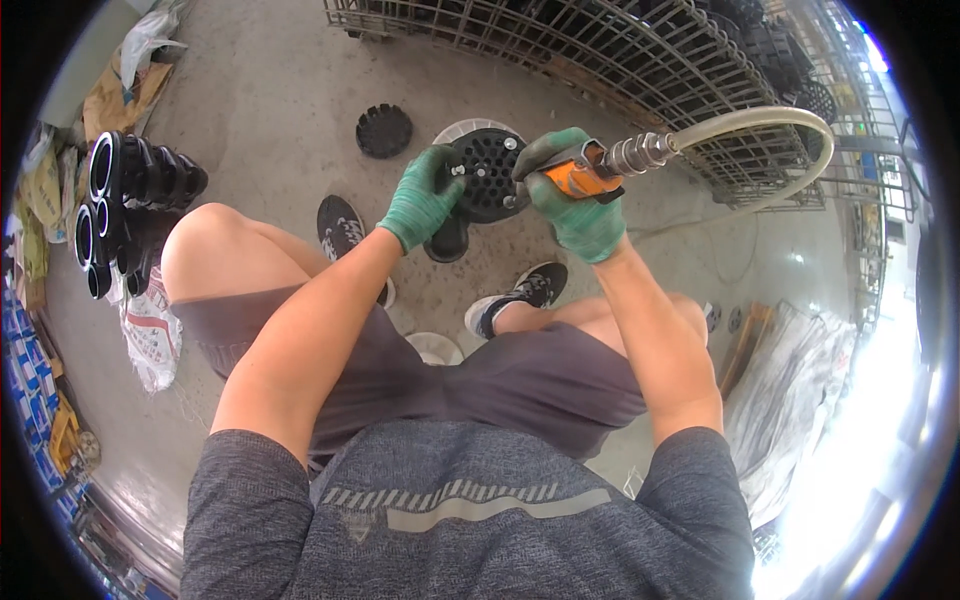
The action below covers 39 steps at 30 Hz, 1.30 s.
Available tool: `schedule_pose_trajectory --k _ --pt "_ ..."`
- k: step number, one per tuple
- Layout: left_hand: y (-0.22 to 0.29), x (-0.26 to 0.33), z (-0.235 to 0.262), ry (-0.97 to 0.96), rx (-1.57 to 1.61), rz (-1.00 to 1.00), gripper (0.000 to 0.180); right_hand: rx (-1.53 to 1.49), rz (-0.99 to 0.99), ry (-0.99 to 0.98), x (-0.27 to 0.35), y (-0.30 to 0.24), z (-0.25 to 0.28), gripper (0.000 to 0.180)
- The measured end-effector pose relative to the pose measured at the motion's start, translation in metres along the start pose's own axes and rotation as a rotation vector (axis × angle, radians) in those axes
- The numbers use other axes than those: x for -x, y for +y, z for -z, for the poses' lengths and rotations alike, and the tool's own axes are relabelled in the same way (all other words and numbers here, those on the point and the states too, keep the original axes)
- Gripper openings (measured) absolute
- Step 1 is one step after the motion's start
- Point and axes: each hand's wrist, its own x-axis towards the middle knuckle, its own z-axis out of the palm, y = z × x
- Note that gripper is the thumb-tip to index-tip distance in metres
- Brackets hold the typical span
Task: The person attaches a plastic mesh plate onto a circular mechanical body using an air screwdriver, places small fasteners into the holes, and fastens them to secure the subassembly together.
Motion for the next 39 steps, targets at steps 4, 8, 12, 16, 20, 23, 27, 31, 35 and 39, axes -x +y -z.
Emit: schedule_pose_trajectory --k 4,8,12,16,20,23,27,31,35,39 --pt "0.011 0.002 0.004 -0.032 0.032 0.039 0.042 -0.058 -0.024 0.01 -0.003 -0.003 -0.004 0.027" --pt "-0.004 0.001 0.003 -0.018 0.056 0.003 0.041 -0.029 0.003 0.047 -0.016 -0.008 -0.004 0.025" --pt "-0.004 0.002 -0.001 0.008 0.028 -0.064 0.04 -0.148 0.151 0.145 -0.035 -0.01 -0.022 0.023" --pt "0.005 0.001 -0.002 -0.018 0.08 -0.035 0.041 -0.091 0.222 0.128 -0.052 -0.002 -0.031 0.022" --pt "0.01 0.001 0.0 -0.038 0.129 -0.03 0.04 -0.072 0.168 0.155 -0.057 0.0 -0.041 0.022" --pt "0.011 0.001 0.003 -0.06 0.139 -0.018 0.042 -0.039 0.136 0.106 -0.057 0.001 -0.046 0.02" --pt "0.009 0.001 -0.005 0.095 0.13 -0.107 0.037 -0.022 0.134 0.067 -0.061 0.005 -0.047 0.023" --pt "0.003 -0.001 -0.007 0.134 0.077 -0.15 0.037 -0.005 0.087 0.039 -0.061 0.004 -0.052 0.024" --pt "-0.002 -0.003 -0.009 0.106 0.119 -0.141 0.036 0.043 0.072 -0.023 -0.063 0.012 -0.054 0.025" --pt "0.002 -0.003 -0.006 0.092 0.141 -0.127 0.035 0.068 0.073 -0.064 -0.066 0.009 -0.057 0.024"
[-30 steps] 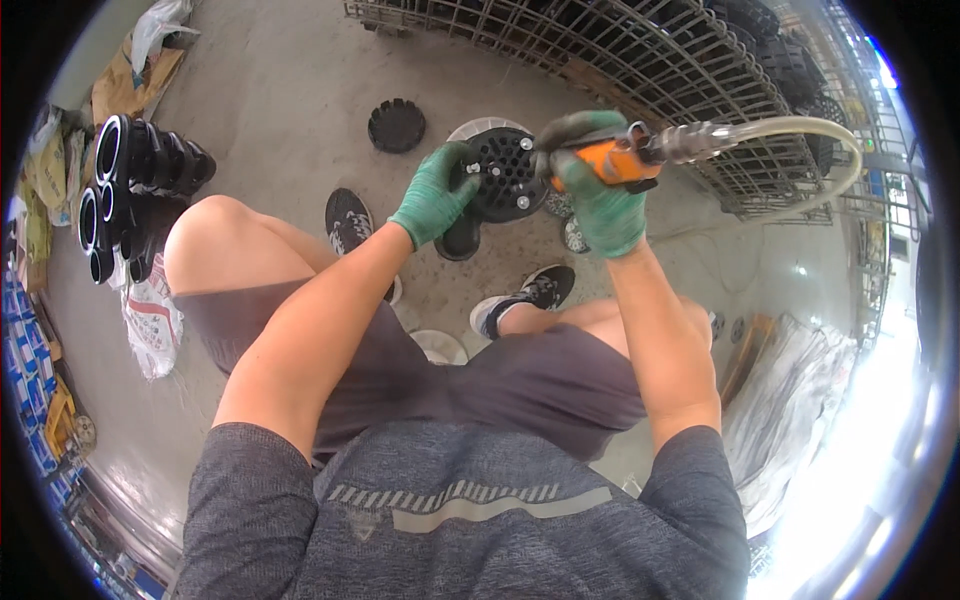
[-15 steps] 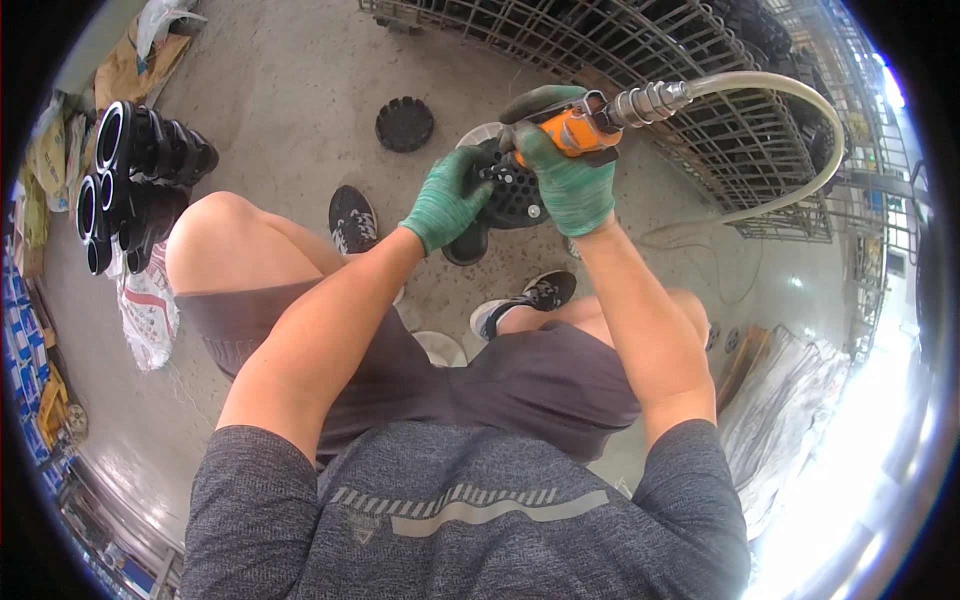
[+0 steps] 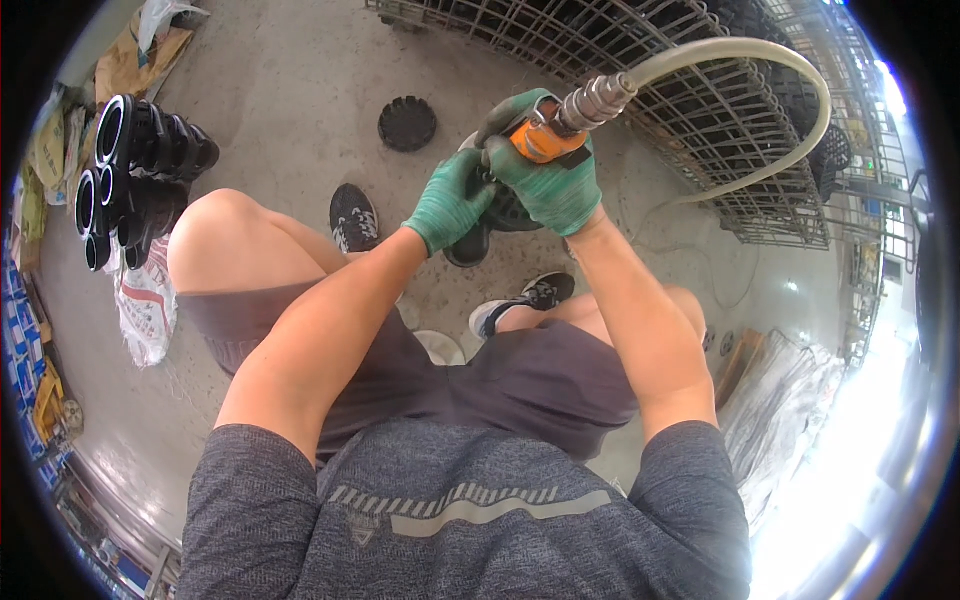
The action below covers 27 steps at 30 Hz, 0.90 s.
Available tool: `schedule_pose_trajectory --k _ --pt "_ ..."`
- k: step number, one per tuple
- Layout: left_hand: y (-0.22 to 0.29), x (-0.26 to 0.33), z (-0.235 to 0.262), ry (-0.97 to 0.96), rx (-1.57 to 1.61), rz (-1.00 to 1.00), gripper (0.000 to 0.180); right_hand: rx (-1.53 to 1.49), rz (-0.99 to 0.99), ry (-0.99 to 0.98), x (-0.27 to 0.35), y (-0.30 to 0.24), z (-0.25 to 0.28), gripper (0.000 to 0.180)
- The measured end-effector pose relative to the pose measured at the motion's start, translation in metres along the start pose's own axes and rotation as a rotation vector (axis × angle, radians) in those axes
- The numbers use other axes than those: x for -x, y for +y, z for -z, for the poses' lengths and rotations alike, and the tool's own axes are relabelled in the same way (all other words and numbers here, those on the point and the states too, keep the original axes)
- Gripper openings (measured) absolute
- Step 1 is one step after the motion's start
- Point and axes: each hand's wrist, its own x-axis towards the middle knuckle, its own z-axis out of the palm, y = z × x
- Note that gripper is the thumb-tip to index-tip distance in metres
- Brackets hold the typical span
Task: The person attaches a plastic mesh plate onto a circular mechanical body using an air screwdriver, places small fasteners into the holes, and fastens them to secure the subassembly together.
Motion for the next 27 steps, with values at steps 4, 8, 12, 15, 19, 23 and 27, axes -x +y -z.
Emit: schedule_pose_trajectory --k 4,8,12,15,19,23,27 --pt "0.0031 0.0002 -0.0009 0.009 0.032 -0.004 0.035 0.007 0.01 0.043 0.0004 -0.0017 -0.0011 0.023" --pt "0.0052 0.0007 -0.0022 0.018 0.05 0.008 0.037 0.012 0.019 0.035 -0.0002 -0.0003 0.0009 0.023" --pt "-0.0006 0.0008 -0.0018 0.031 0.035 -0.009 0.039 -0.001 0.015 0.042 -0.0013 0.001 -0.0003 0.023" --pt "0.0007 0.0008 -0.0017 0.013 0.036 0.009 0.039 -0.002 0.003 0.037 -0.0015 0.0 0.0016 0.023" --pt "-0.0026 0.0008 -0.0007 -0.018 -0.011 0.051 0.038 -0.042 0.003 0.065 0.0009 -0.0008 -0.0009 0.023" --pt "-0.0014 0.0006 -0.001 0.015 0.01 -0.006 0.036 -0.009 0.01 0.017 -0.0003 0.0019 0.0025 0.024" --pt "-0.0017 -0.0003 -0.0007 -0.003 0.024 0.012 0.037 -0.073 0.005 0.035 0.0002 -0.0018 0.0001 0.024"
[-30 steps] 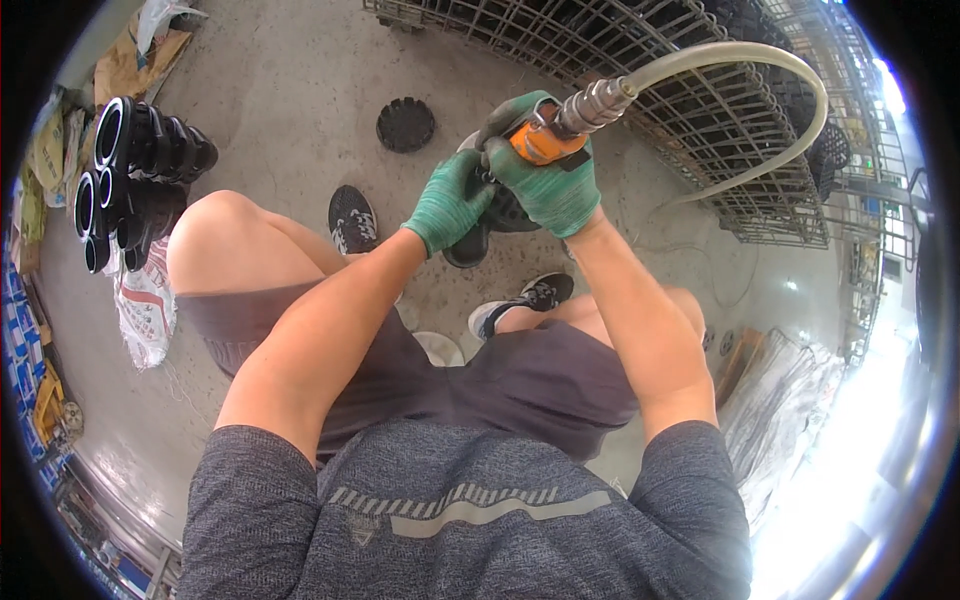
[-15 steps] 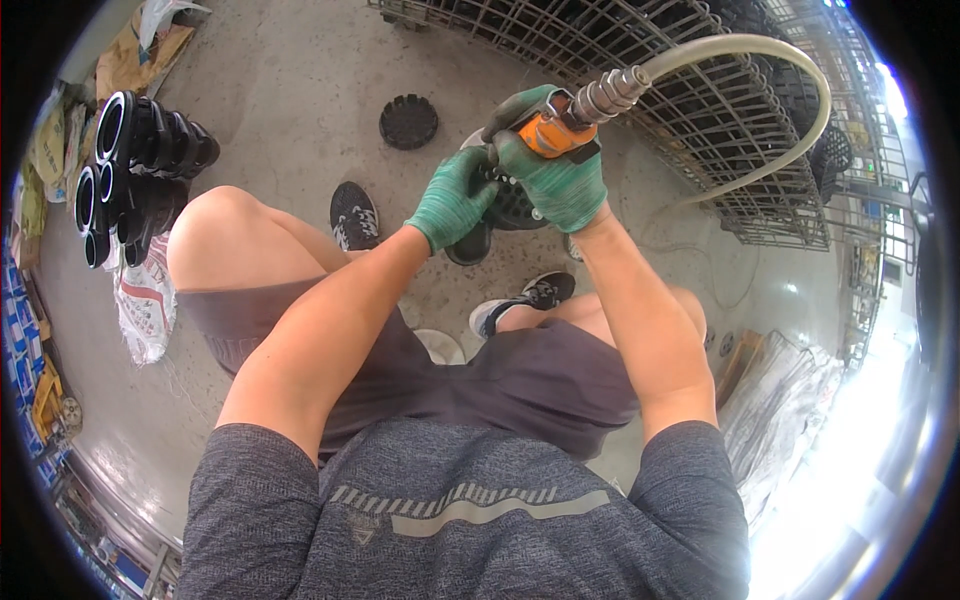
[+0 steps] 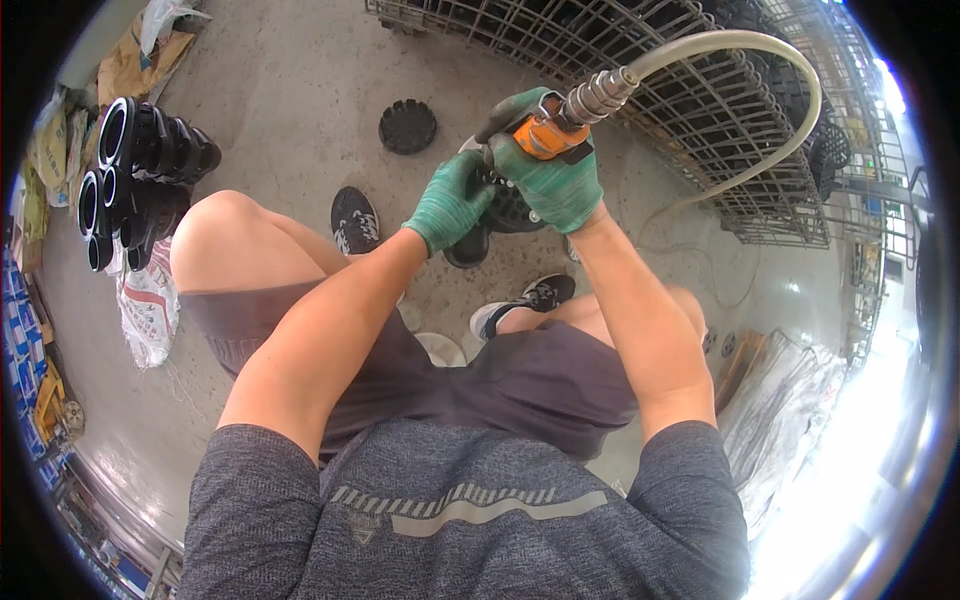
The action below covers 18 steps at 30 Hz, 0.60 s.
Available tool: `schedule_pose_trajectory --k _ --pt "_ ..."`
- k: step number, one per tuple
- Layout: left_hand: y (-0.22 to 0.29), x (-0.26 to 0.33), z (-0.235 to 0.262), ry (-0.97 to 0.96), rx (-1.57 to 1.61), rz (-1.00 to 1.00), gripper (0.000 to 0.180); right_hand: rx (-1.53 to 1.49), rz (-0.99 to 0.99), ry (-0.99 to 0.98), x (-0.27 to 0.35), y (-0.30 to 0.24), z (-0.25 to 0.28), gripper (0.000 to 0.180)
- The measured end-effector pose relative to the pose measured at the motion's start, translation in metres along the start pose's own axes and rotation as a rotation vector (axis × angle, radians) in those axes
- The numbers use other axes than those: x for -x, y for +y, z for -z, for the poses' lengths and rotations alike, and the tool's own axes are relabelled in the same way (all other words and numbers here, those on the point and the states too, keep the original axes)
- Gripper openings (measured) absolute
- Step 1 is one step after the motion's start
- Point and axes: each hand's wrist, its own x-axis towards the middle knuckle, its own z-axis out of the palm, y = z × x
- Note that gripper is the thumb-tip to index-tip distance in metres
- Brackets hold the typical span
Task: The person attaches a plastic mesh plate onto a circular mechanical body using an air screwdriver, places small fasteners into the holes, and fastens them to secure the subassembly together.
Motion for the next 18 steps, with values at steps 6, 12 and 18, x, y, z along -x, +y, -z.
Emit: schedule_pose_trajectory --k 6,12,18 --pt "0.0017 0.0001 0.0006 -0.008 -0.028 0.002 0.036 0.034 -0.041 -0.05 0.0007 0.0019 0.0058 0.027" --pt "0.0019 -0.0035 0.0083 -0.16 -0.147 0.031 0.041 0.03 -0.028 -0.091 -0.0025 -0.0006 0.004 0.031" --pt "0.0049 -0.0056 0.0088 -0.119 -0.155 -0.06 0.042 0.028 -0.052 -0.048 -0.001 0.0022 0.0031 0.031"
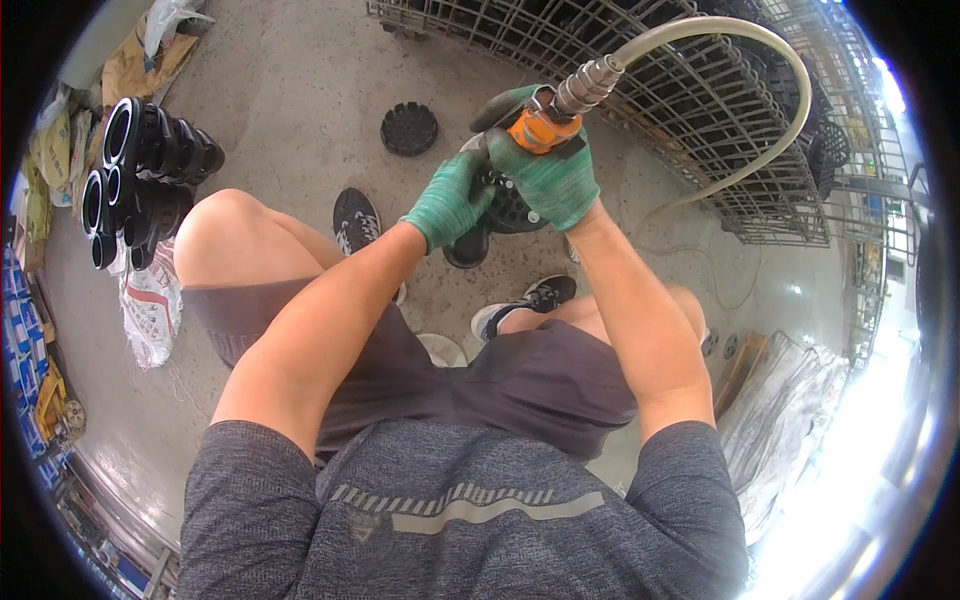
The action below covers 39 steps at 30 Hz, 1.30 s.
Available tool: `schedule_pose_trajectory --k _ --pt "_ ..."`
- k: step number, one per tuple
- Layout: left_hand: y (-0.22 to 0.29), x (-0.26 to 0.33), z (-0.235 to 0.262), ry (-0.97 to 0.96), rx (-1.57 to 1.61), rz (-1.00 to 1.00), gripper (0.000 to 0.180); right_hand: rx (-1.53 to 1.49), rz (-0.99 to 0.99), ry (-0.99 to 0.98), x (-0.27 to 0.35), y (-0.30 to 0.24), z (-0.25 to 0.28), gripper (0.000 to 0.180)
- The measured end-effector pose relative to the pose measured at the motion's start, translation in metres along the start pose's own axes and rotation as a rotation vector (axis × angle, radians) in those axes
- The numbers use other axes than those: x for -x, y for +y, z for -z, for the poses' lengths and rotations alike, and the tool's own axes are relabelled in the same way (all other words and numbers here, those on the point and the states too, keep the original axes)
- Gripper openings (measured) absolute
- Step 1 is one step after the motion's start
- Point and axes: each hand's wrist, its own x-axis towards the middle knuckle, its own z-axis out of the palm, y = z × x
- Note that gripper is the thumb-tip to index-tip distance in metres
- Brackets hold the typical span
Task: The person attaches a plastic mesh plate onto a circular mechanical body using an air screwdriver, places small fasteners into the holes, and fastens them to secure the subassembly together.
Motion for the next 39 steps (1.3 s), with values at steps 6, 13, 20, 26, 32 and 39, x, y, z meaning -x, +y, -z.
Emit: schedule_pose_trajectory --k 6,13,20,26,32,39 --pt "0.011 0.002 0.001 -0.03 -0.041 0.055 0.046 0.054 0.021 0.002 0.004 -0.003 -0.004 0.028" --pt "0.005 0.002 0.0 -0.037 0.034 0.073 0.043 0.012 -0.017 -0.031 0.004 -0.003 -0.003 0.027" --pt "0.008 0.001 -0.006 -0.056 -0.01 0.088 0.038 -0.025 0.104 0.058 0.0 -0.021 0.015 0.028" --pt "-0.002 -0.006 0.004 -0.071 -0.132 0.051 0.031 -0.442 -0.014 0.096 0.006 -0.044 0.049 0.025" --pt "0.147 -0.009 -0.002 -0.068 0.34 0.171 0.036 -0.591 -0.146 0.269 0.03 -0.037 0.066 0.029" --pt "0.186 -0.022 -0.044 -0.184 0.167 0.188 0.038 -0.504 -0.122 0.171 0.049 -0.038 0.075 0.048"
